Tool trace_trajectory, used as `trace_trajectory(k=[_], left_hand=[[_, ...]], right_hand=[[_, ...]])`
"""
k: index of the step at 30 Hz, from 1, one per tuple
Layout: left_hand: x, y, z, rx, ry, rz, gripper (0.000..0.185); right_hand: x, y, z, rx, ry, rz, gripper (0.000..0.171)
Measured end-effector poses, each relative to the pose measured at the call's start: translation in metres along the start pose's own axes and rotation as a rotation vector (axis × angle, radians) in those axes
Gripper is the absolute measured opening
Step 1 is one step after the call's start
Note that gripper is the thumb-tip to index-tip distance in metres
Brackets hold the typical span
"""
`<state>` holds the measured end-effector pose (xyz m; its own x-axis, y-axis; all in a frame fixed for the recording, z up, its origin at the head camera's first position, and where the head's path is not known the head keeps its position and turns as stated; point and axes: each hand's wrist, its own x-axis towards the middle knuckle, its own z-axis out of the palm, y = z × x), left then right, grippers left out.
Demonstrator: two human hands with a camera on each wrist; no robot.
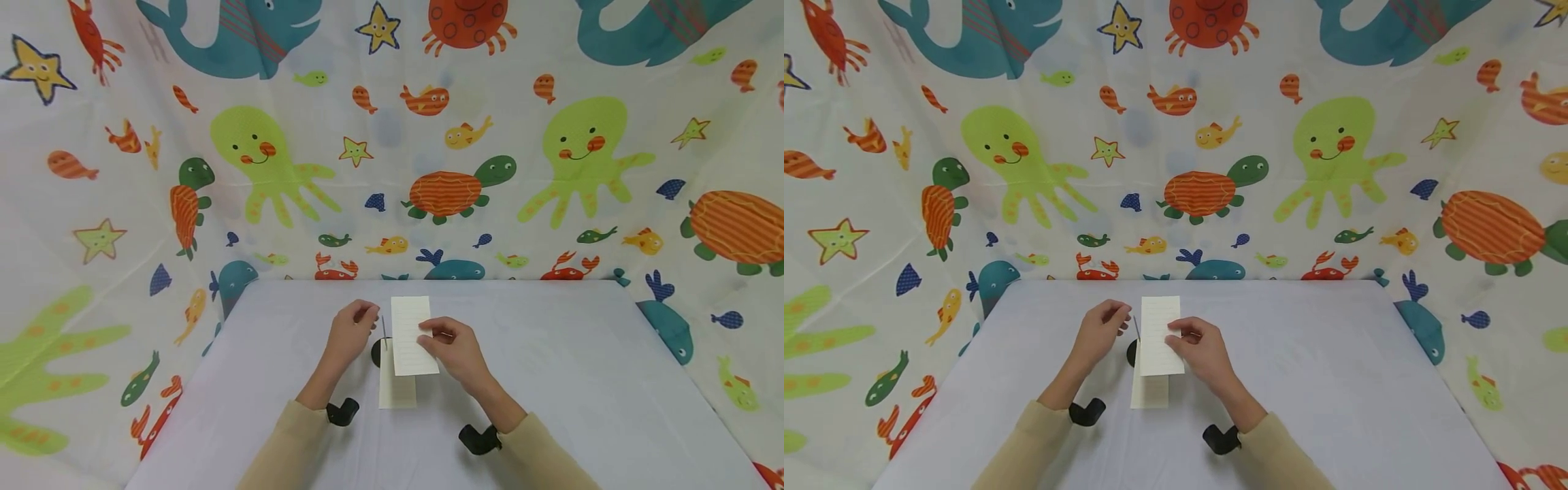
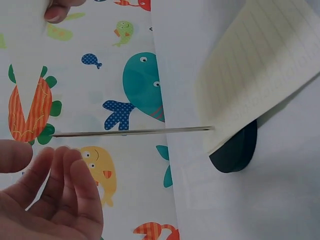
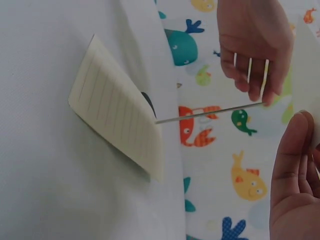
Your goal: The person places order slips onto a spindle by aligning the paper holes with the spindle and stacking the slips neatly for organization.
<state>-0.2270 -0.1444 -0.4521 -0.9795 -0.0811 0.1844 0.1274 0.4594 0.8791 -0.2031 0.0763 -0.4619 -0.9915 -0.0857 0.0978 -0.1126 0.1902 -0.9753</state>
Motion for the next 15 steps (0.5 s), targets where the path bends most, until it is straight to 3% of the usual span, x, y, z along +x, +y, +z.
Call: trace_trajectory(k=[5,15], left_hand=[[0.003,0.010,-0.002,-0.057,-0.004,-0.051,0.027],[0.010,0.014,-0.004,-0.063,-0.019,-0.119,0.033]], right_hand=[[0.002,-0.004,0.008,0.007,-0.012,0.012,0.022],[0.007,-0.003,0.023,-0.029,-0.042,-0.002,0.021]])
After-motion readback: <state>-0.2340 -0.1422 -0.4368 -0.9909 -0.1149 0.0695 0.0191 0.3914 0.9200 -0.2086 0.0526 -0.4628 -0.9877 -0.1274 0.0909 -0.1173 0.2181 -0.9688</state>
